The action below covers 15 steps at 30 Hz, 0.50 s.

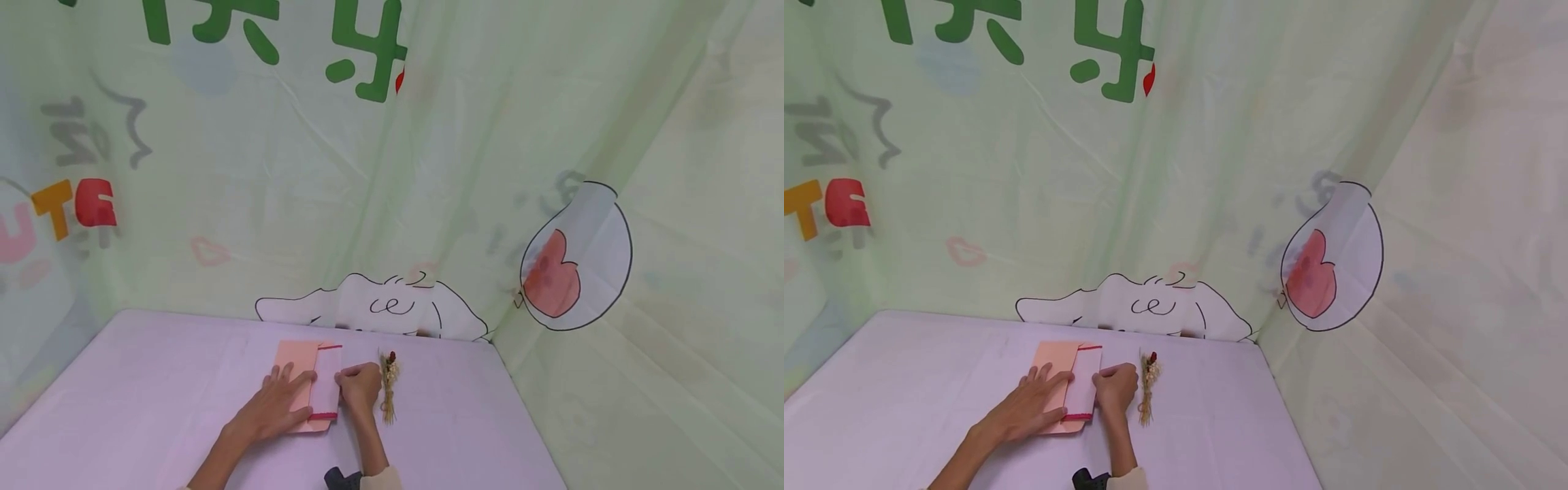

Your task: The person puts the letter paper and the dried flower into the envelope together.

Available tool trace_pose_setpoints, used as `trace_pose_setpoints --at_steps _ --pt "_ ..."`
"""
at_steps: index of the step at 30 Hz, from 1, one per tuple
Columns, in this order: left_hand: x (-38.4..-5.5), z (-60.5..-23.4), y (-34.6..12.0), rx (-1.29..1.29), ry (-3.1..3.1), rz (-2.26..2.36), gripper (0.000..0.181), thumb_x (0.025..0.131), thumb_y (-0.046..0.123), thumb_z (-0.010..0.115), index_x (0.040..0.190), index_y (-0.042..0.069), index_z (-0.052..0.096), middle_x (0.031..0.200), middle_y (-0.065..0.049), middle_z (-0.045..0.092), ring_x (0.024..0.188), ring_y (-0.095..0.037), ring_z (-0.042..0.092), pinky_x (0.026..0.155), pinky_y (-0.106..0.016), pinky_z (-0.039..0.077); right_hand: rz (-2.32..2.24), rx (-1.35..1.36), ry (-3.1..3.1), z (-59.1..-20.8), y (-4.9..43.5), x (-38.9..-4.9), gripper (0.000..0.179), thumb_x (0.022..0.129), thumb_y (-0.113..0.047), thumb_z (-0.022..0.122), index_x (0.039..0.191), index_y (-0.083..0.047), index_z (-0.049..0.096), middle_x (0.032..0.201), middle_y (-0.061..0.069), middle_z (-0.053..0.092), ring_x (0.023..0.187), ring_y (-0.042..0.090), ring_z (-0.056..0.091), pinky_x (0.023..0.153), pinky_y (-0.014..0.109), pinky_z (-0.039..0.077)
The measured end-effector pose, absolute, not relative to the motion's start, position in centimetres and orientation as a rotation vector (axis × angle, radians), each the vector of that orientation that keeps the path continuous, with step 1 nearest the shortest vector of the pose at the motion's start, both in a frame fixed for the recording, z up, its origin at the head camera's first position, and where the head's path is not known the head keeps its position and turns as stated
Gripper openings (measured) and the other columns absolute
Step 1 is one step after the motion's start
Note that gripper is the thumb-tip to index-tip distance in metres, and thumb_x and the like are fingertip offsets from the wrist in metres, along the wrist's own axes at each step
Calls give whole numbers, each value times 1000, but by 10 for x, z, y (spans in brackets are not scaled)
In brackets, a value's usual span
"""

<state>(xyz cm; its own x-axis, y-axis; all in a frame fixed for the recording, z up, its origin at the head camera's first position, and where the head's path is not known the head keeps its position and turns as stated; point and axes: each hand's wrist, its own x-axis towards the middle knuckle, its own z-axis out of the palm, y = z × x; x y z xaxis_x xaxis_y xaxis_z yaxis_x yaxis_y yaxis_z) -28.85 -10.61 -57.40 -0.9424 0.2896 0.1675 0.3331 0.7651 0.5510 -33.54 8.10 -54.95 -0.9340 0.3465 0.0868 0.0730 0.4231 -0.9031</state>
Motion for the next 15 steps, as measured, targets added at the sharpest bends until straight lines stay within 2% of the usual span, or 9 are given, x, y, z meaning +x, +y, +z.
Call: trace_pose_setpoints --at_steps 6,15 --pt "-290 -571 -108 -513 -2872 -939 63 97 45 72 154 22 57 166 -39 39 152 -73 33 122 -84 27 1490 -325 -2413 -548 74 -338 9 86 2 87 82 0 79 69 8 71 51 13 59 46 21 46" --pt "-289 -572 -108 -521 -2866 -916 64 96 47 73 153 21 58 163 -38 43 148 -72 39 120 -83 32 1469 -259 -2421 -555 69 -338 10 85 5 83 77 -1 80 67 7 72 50 11 64 46 25 54"
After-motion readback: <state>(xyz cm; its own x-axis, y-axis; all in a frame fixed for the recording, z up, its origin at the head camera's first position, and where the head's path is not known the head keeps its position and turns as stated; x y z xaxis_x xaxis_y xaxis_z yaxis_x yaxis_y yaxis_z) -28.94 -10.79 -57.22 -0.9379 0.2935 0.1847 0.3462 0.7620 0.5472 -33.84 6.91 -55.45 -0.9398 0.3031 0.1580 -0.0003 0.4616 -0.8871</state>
